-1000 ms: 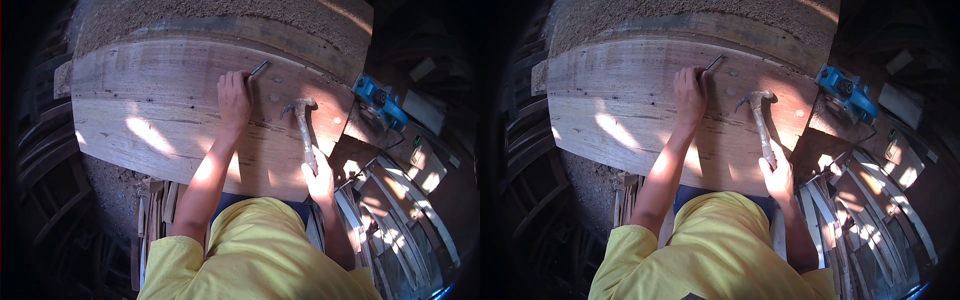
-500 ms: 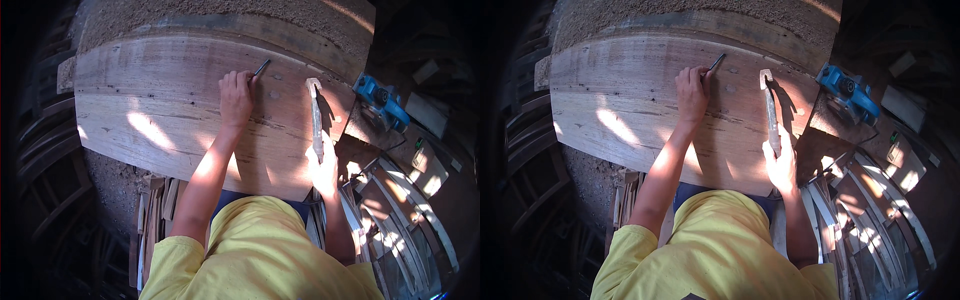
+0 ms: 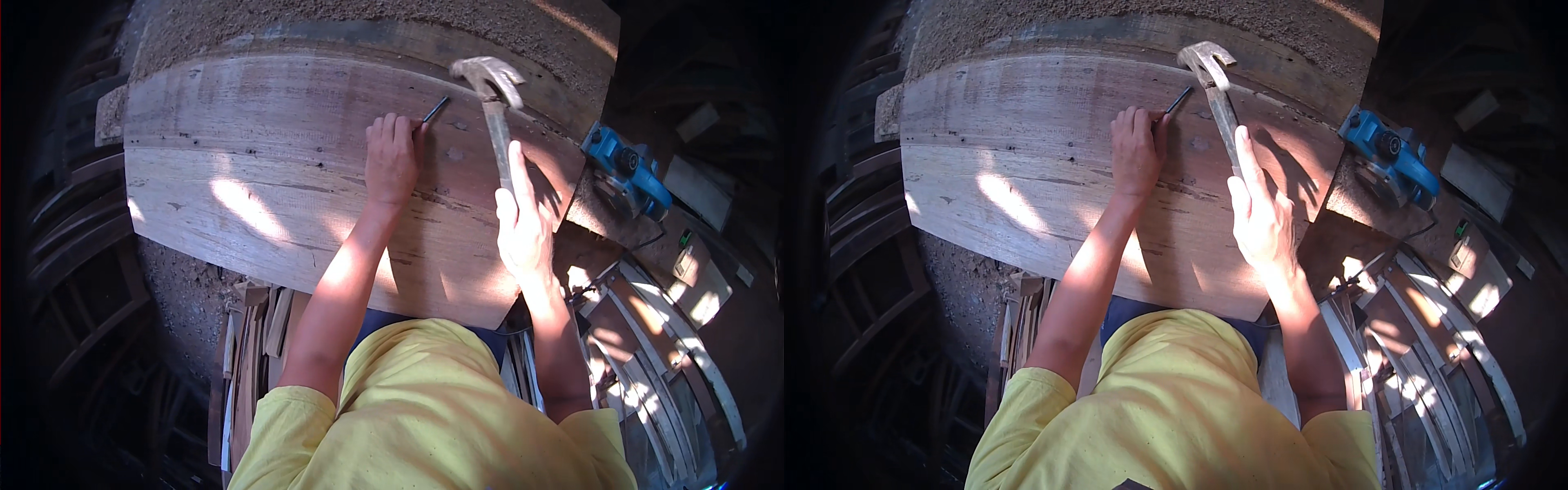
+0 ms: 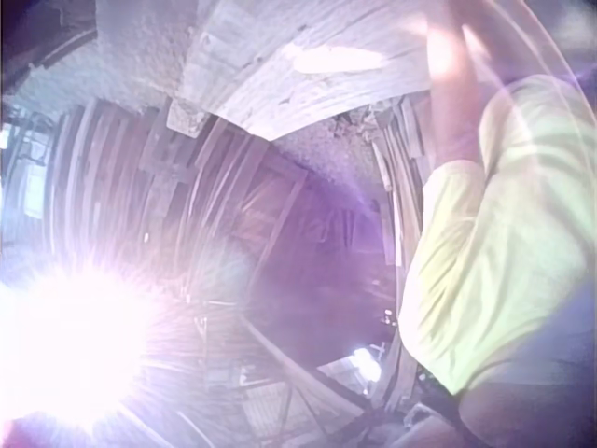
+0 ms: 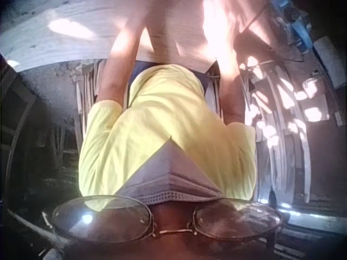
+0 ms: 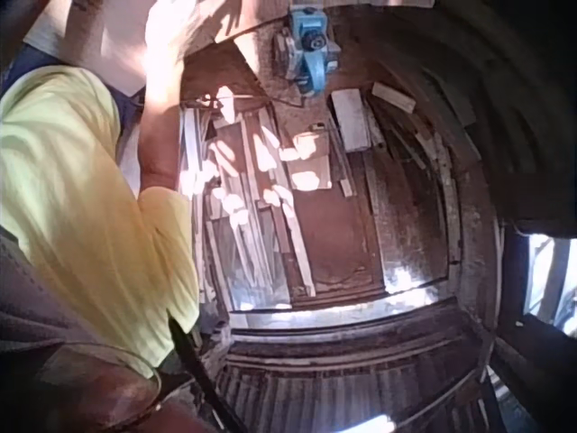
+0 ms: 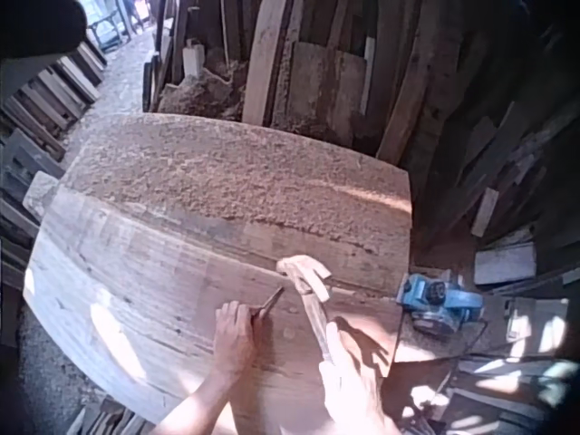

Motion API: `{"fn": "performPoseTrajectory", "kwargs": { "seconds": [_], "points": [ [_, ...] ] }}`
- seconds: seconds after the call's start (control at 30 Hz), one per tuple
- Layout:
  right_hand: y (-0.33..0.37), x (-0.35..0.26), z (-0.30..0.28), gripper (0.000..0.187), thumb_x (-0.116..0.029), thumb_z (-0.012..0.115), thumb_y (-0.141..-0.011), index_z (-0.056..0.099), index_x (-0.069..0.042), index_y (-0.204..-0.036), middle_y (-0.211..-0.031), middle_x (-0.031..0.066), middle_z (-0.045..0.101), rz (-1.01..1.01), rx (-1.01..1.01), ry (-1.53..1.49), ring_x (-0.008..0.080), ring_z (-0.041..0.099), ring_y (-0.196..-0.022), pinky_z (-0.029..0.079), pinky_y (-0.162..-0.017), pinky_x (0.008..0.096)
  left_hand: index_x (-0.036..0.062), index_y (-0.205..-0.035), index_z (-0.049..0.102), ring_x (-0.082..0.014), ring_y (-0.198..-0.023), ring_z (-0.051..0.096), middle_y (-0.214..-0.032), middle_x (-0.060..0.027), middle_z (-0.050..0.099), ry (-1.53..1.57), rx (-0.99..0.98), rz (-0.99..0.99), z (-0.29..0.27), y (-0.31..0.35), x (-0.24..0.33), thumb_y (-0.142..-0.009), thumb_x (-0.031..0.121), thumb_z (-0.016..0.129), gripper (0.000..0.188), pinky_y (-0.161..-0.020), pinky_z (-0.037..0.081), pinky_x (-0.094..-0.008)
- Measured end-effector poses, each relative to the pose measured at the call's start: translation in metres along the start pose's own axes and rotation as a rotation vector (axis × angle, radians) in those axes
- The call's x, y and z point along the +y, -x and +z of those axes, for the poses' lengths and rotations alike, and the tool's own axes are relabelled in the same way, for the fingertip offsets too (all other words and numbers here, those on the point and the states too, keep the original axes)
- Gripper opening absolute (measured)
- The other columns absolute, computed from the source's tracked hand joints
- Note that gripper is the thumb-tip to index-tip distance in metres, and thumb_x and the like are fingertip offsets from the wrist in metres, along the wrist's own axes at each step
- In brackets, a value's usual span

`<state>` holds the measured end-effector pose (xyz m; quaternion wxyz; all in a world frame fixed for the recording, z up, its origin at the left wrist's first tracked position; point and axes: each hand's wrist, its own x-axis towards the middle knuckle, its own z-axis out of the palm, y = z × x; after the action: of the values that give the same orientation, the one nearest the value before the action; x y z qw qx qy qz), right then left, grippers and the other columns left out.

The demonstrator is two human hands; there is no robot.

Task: The person hammers a nail into a wooden board, uses an electric planer to smooth the surface, and kemudian picks up the round wooden piece to check the edges.

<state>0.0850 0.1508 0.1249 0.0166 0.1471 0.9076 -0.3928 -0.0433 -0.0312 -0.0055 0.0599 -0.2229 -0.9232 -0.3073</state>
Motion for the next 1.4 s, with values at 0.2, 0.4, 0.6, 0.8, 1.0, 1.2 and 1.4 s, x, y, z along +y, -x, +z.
{"fn": "performPoseTrajectory", "kwargs": {
  "seconds": [0.2,0.4,0.6,0.8,1.0,1.2,1.4],
  "points": [
    [-0.005,0.022,0.034,0.071,-0.015,0.064,-0.11,0.036,-0.036,-0.172,-0.076,0.024,0.07,0.147,-0.096,0.13,0.0414,0.073,-0.064,0.057,-0.06,0.051,0.0067,-0.101,0.063,-0.0335,-0.092,0.059,-0.095,-0.012,0.059,-0.006,-0.02,-0.005,-0.001,-0.001,0.001,-0.102,0.016,0.071,0.013,-0.083,0.045,-0.0467],
    [-0.007,0.001,0.008,0.067,-0.008,0.063,-0.109,0.039,-0.019,-0.171,-0.135,0.0228,0.07,-0.008,0.084,0.007,0.0391,0.08,-0.086,0.065,-0.072,0.0446,0.0084,-0.1,0.062,-0.0319,-0.092,0.059,-0.094,-0.0113,0.059,-0.003,-0.028,-0.006,-0.002,0.0,-0.001,-0.102,0.02,0.071,0.015,-0.084,0.046,-0.0454],
    [-0.001,0.023,0.036,0.067,-0.02,0.061,-0.112,0.034,-0.033,-0.173,-0.091,0.0276,0.076,0.287,-0.099,0.085,0.0423,0.076,-0.068,0.059,-0.062,0.0535,0.0067,-0.099,0.063,-0.0336,-0.092,0.059,-0.095,-0.0122,0.061,-0.001,-0.031,-0.007,0.0,0.0,-0.001,-0.102,0.017,0.073,0.015,-0.083,0.045,-0.0466],
    [0.011,0.038,0.013,0.065,-0.028,0.056,-0.115,0.031,-0.033,-0.175,-0.111,0.0243,0.079,0.224,-0.034,-0.042,0.0275,0.071,-0.059,0.058,-0.062,0.0439,0.0076,-0.095,0.064,-0.0363,-0.091,0.059,-0.089,-0.0125,0.062,0.124,-0.015,-0.044,-0.008,-0.009,0.003,-0.102,0.016,0.073,0.014,-0.082,0.045,-0.0487],
    [0.052,0.027,-0.001,0.07,-0.014,0.053,-0.111,0.029,-0.021,-0.176,-0.098,0.0129,0.071,0.527,-0.083,-0.191,0.0129,0.054,-0.065,0.052,-0.065,0.0342,0.0044,-0.1,0.07,-0.0135,-0.077,0.056,-0.085,-0.0058,0.066,0.301,-0.148,-0.538,-0.042,-0.052,0.045,-0.112,0.026,0.066,0.025,-0.073,0.044,-0.0326],
    [0.092,0.039,0.008,0.068,-0.01,0.05,-0.111,0.03,-0.014,-0.175,-0.131,0.0183,0.069,0.608,-0.065,-0.314,0.0211,0.067,-0.095,0.056,-0.088,0.0362,0.0021,-0.106,0.073,-0.0063,-0.079,0.057,-0.087,0.0004,0.067,0.827,-0.014,-0.566,-0.065,-0.06,0.001,-0.115,0.029,0.064,0.029,-0.075,0.046,-0.0263],
    [0.11,0.054,0.013,0.066,-0.012,0.048,-0.113,0.029,-0.015,-0.175,-0.136,0.02,0.064,0.551,-0.026,-0.227,0.0242,0.066,-0.097,0.055,-0.091,0.0379,0.0031,-0.12,0.069,-0.0096,-0.094,0.068,-0.104,-0.0087,0.079,0.526,0.039,-0.573,-0.115,0.032,-0.062,-0.114,0.021,0.064,0.02,-0.081,0.049,-0.0266]
  ]
}}
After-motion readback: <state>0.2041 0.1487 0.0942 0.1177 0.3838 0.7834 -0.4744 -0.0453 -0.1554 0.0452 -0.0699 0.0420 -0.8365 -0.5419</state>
